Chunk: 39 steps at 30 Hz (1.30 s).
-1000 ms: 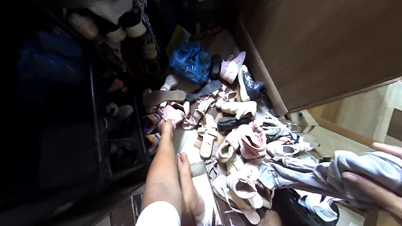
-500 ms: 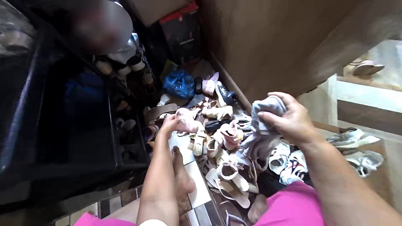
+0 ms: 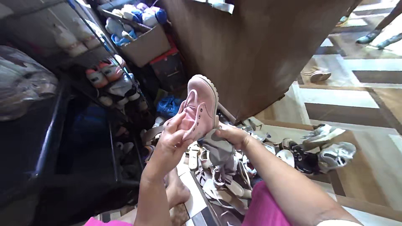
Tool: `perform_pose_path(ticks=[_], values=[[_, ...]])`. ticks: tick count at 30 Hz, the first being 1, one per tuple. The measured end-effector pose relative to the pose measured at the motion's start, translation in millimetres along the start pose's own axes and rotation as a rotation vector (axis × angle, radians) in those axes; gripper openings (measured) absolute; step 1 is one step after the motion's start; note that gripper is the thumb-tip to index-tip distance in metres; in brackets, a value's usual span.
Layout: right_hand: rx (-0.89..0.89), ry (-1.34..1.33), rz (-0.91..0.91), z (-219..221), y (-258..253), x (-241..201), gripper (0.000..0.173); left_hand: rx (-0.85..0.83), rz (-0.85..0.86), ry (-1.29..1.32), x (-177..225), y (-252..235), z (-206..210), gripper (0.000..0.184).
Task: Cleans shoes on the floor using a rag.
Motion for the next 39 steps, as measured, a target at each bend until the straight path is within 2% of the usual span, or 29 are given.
perform_pose_path(ticks=[1,3,6,7,8,10,12,13,18,20,23,26,29,31,33,35,39], values=[[0.002,-0.025,-0.015,-1,1,1,0.087,0.008,0.003,-0.068,8,1,1,0.020],[0.009,-0.061,-0.045,0,3,-3,0.069,0.029,-0.012,-0.127,23,1,1,0.028],[0.004,-0.053,-0.094,-1,8,-8,0.064,0.113,-0.114,0.135,28,5,-8,0.058],[0.004,-0.032,-0.102,-2,10,-10,0.065,0.174,-0.176,0.276,25,8,-11,0.061],[0.003,0.006,-0.101,-3,10,-10,0.069,0.256,-0.259,0.378,20,11,-14,0.057],[0.017,0.086,-0.073,-3,12,-9,0.076,0.377,-0.469,0.398,7,18,-16,0.039],[0.048,0.157,-0.027,-3,12,-4,0.074,0.303,-0.626,0.265,-9,23,-6,0.022],[0.052,0.204,-0.001,-3,12,-2,0.074,0.248,-0.693,0.213,-16,26,0,0.020],[0.025,0.327,0.070,-3,11,13,0.073,0.081,-0.930,0.026,-50,41,14,0.025],[0.022,0.348,0.087,-4,12,17,0.073,0.013,-0.973,0.014,-58,44,19,0.017],[0.021,0.360,0.093,-8,11,20,0.071,0.078,-0.939,0.283,-57,46,27,0.014],[0.027,0.344,0.086,-12,11,18,0.071,0.245,-0.938,0.704,-51,48,29,0.023],[0.030,0.335,0.096,-11,10,18,0.075,0.326,-0.940,1.045,-50,49,27,0.036],[0.019,0.342,0.102,-8,7,18,0.074,0.328,-0.806,1.350,-54,48,34,0.046],[0.018,0.347,0.105,-7,5,20,0.073,0.344,-0.636,1.608,-61,48,43,0.049],[0.027,0.340,0.106,-10,3,21,0.072,0.371,-0.515,1.733,-66,47,52,0.049],[0.074,0.355,0.119,-21,0,26,0.072,0.384,-0.529,1.736,-74,48,68,0.056]])
Point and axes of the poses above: each hand's wrist, its own y-axis away from the middle knuckle, its own z-axis out of the palm, x = y × z, the point moved 8 cm from there along -y, towards the middle knuckle, and after that the axes turned 1 degree about -z, right-handed, at the moved point
